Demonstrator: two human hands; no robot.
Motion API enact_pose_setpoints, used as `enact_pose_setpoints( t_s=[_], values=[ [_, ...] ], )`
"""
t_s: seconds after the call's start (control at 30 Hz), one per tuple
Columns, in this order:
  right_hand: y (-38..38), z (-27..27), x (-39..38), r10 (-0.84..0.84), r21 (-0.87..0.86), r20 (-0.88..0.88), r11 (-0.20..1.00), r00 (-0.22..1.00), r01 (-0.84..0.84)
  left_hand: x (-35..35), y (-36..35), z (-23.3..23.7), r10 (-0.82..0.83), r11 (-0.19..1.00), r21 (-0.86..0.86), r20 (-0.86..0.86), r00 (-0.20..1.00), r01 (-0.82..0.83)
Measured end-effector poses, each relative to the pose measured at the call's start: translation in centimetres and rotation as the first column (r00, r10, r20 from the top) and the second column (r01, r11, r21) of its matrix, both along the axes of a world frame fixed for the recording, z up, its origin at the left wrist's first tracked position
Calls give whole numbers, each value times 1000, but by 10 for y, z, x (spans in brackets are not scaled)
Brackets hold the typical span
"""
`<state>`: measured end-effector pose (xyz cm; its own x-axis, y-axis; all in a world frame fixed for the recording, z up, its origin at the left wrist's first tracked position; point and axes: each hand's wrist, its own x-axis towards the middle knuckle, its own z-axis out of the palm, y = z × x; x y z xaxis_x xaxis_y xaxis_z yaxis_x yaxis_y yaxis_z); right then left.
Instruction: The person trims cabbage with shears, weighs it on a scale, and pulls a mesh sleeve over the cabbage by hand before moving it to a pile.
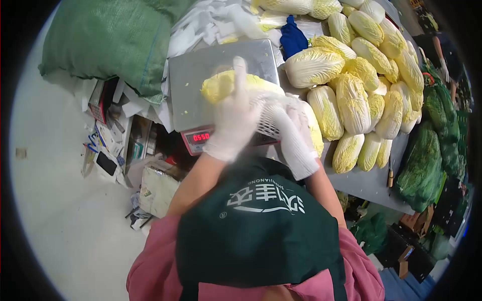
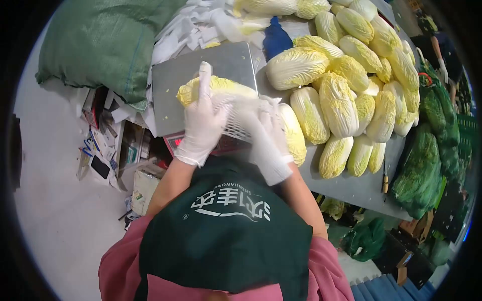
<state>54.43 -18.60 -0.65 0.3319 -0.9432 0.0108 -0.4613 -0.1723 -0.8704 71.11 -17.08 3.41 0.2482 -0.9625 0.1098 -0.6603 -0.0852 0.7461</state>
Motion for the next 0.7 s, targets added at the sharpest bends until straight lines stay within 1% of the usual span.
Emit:
enact_pose_setpoints(
  t_s=[0.03, 0.07, 0.1, 0.17, 0.2, 0.23, 0.27, 0.3, 0.33, 0.37, 0.43, 0.47, 0.5, 0.57, 0.6, 0.63, 0.67, 0.7],
  values=[
    [-2, 2, 2, 156, -329, -345, 904, 926, -275, 9, -6, 3, 7, 998, 69, 59, 998, -11],
    [-4, 7, 7, 130, -151, -98, 978, 987, -144, 16, -8, -2, -19, 1000, 26, 145, 989, 16],
    [-8, 14, 16, 47, 60, 144, 997, 988, -57, 25, -10, -7, -37, 999, -16, 231, 972, 42],
    [-26, 26, 28, 80, -68, -2, 995, 997, -80, 55, -16, -10, 3, 994, -111, 56, 998, 3],
    [-33, 27, 37, 73, -259, -70, 962, 995, -89, 69, -17, -10, 22, 987, -156, -29, 999, -26],
    [-40, 28, 51, 50, -442, -127, 891, 991, -102, 83, -16, -12, 75, 986, -112, -353, 933, -122],
    [-47, 30, 65, 16, -606, -172, 786, 985, -118, 94, -16, -11, 95, 982, -105, -442, 892, -157],
    [-58, 37, 80, 174, -385, 62, 913, 983, -138, 104, -15, -11, 115, 976, -97, -526, 843, -193],
    [-72, 39, 93, 256, -48, 370, 965, 893, -257, 114, -14, -12, 131, 970, -88, -606, 785, -229],
    [-85, 40, 106, 110, 280, 631, 891, 768, -357, 125, -16, -23, 187, 959, -47, -632, 752, -278],
    [-98, -10, 126, -120, 517, 733, 739, 670, -433, 139, -20, -40, 199, 943, -65, -676, 710, -326],
    [-97, -67, 136, -78, 430, 669, 852, 739, -300, 144, -21, -47, 200, 937, -67, -703, 683, -343],
    [-95, -82, 138, -58, 396, 621, 884, 782, -249, 147, -19, -54, 275, 937, 59, -735, 620, -346],
    [-91, -109, 144, -38, 322, 504, 935, 863, -147, 149, -15, -97, 255, 926, 74, -845, 470, -370],
    [-80, -67, 142, -330, 665, 627, 698, 705, -265, 146, -13, -109, 240, 921, 82, -889, 390, -380],
    [-81, -63, 149, -232, 626, 633, 715, 738, -312, 137, -11, -88, 213, 926, 36, -872, 441, -375],
    [-85, -50, 149, -171, 575, 667, 737, 725, -355, 130, -10, -69, 97, 933, -43, -926, 364, -356],
    [-90, -38, 149, -111, 522, 698, 755, 708, -397, 124, -16, -53, 63, 948, -112, -852, 520, -299]
  ],
)
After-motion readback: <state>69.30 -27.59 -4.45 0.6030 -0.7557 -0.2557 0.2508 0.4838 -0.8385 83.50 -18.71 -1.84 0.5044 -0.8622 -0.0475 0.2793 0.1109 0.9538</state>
